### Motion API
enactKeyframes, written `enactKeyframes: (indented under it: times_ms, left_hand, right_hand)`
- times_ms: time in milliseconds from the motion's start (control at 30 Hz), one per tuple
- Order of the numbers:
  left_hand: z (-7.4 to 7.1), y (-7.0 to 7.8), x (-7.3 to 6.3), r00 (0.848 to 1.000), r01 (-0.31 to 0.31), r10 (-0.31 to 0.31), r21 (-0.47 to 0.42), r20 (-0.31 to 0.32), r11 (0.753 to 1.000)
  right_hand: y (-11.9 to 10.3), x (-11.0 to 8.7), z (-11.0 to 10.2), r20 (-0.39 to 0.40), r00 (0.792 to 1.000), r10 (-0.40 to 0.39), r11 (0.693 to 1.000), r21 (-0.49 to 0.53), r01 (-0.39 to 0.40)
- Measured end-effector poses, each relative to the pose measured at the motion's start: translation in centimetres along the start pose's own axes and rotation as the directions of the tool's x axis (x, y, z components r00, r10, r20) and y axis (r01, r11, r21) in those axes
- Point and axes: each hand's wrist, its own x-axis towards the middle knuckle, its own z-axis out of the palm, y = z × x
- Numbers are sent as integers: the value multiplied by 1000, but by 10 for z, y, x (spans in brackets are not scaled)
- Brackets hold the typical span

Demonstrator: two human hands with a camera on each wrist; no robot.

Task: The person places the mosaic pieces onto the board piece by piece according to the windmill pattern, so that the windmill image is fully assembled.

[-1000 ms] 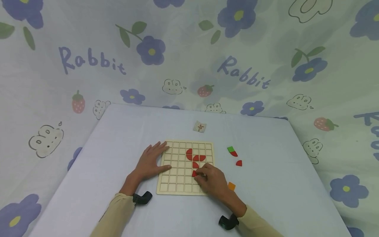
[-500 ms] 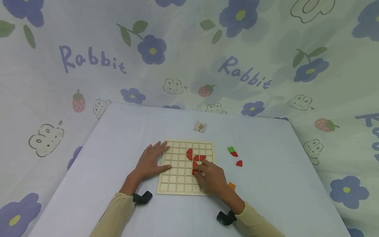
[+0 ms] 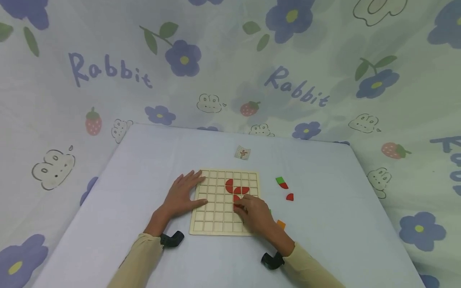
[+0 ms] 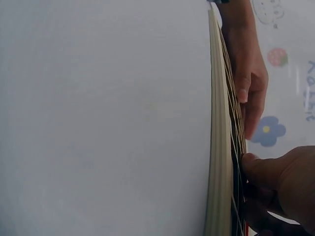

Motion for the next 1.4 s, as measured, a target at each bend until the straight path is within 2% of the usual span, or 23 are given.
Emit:
enactKeyframes:
  times_ms: [267,533,667,833,933,1000,1200,1400]
  left_hand:
    - [4,-1,-2,1000,15,-15,-8,23,1000]
    - [1,-1,-2,1000,2,-2,-3,9,1000]
    - [-2,-1,-1,1000,0,0,2,20,1000]
    - [-3,-1,-1,1000,-9,9,19,23,1000]
    - [-4,0,-1,1000,-5,5,25,30,1000]
    - [-4,0,-1,1000,-3,2,26,31,1000]
    - [-4,3,0,1000,2,-3,32,23,999]
    - [-2,7,1,999,30,-32,37,29,999]
  right_hand:
    - [10,-2,-6,-4,999,33,999,-20,-33]
    - [40,-6,-31,-76,981,176,983,-36,-179]
    - [59,-13,-44,-130,960,249,963,-69,-259]
    - [81,-25,-54,-171,909,380,912,-97,-400]
    - [90,-33,-58,-165,891,424,891,-100,-442]
    - [94,-37,-59,-154,894,420,894,-98,-437]
    - [102,-42,-62,-139,923,360,925,-80,-373]
    - [103,-39,-64,-127,911,393,916,-33,-400]
